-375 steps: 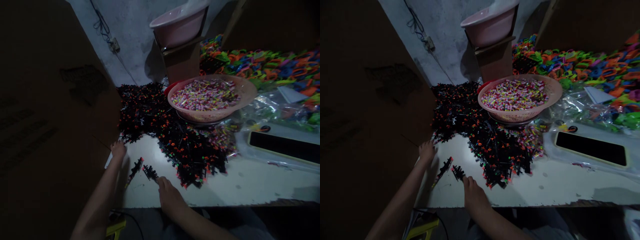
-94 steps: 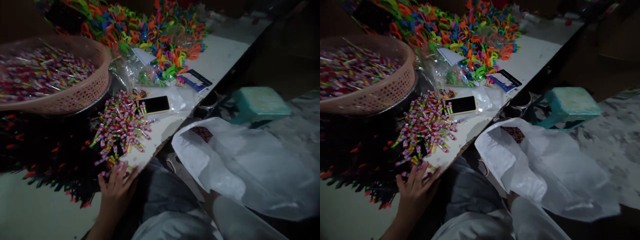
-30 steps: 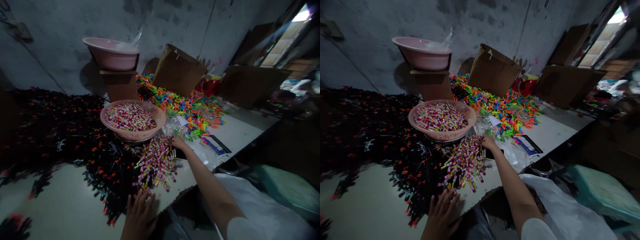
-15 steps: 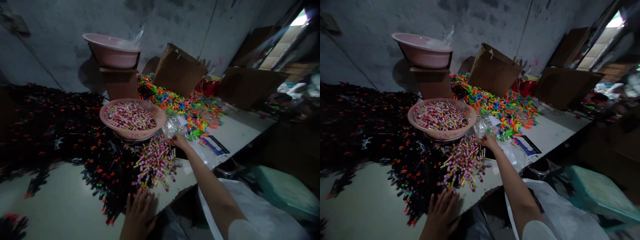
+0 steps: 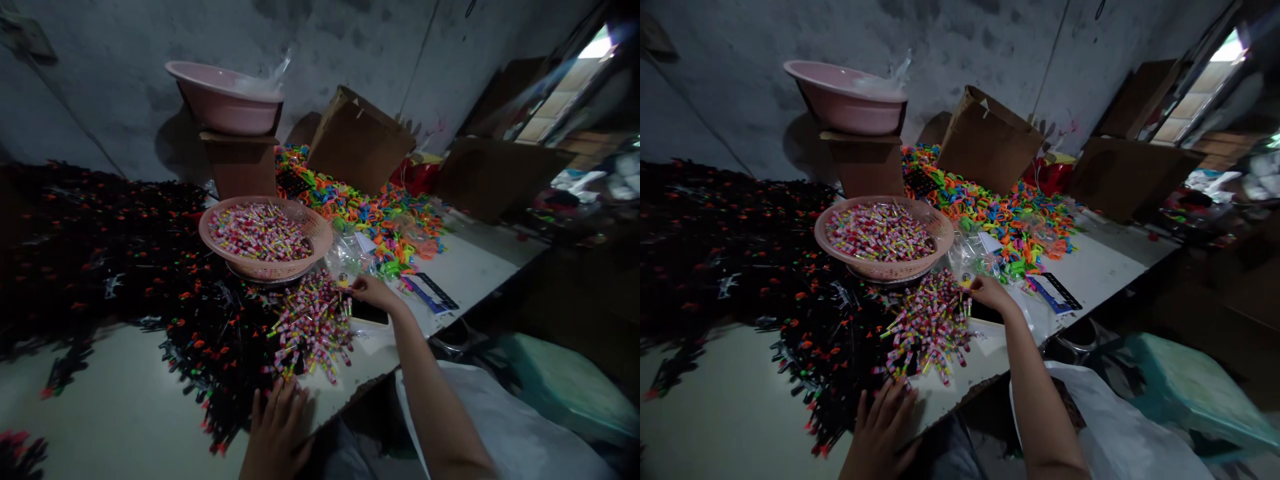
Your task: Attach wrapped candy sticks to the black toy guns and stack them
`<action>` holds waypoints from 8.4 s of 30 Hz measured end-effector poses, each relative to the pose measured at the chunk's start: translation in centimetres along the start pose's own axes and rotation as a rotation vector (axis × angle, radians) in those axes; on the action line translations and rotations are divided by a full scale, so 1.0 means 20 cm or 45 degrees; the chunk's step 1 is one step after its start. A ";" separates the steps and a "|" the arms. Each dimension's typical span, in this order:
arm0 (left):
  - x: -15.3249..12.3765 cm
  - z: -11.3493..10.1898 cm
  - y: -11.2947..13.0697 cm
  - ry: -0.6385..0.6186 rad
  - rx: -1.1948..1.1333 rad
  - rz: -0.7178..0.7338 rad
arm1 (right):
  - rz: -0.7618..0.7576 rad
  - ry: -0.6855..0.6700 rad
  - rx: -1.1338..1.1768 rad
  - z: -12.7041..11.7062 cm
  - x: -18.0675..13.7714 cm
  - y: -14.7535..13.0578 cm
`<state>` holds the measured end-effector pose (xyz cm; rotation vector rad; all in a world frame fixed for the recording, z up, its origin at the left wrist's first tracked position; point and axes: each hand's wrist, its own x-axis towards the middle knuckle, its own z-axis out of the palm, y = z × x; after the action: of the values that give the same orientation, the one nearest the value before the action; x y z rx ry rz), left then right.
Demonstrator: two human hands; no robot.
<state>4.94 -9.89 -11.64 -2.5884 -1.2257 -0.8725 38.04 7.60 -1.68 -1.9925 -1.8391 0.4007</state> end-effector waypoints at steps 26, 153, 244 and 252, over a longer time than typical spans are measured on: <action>0.22 0.15 0.13 -0.218 0.010 0.370 | -0.389 0.217 0.265 0.52 -0.24 -0.48; -0.21 -0.24 -0.28 -0.163 0.065 -0.290 | 0.171 0.012 1.483 0.47 -1.25 -0.49; -0.06 -0.49 0.21 0.253 -1.776 -1.653 | -0.267 -0.361 1.141 0.43 -1.36 -0.72; -0.06 -0.49 0.22 0.359 -1.748 -1.675 | -0.150 -0.247 1.234 0.46 -1.38 -0.74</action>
<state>3.35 -17.08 -3.78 -1.4593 -2.8812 -2.9454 18.08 -18.13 -4.44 -1.1926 -1.4080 1.2013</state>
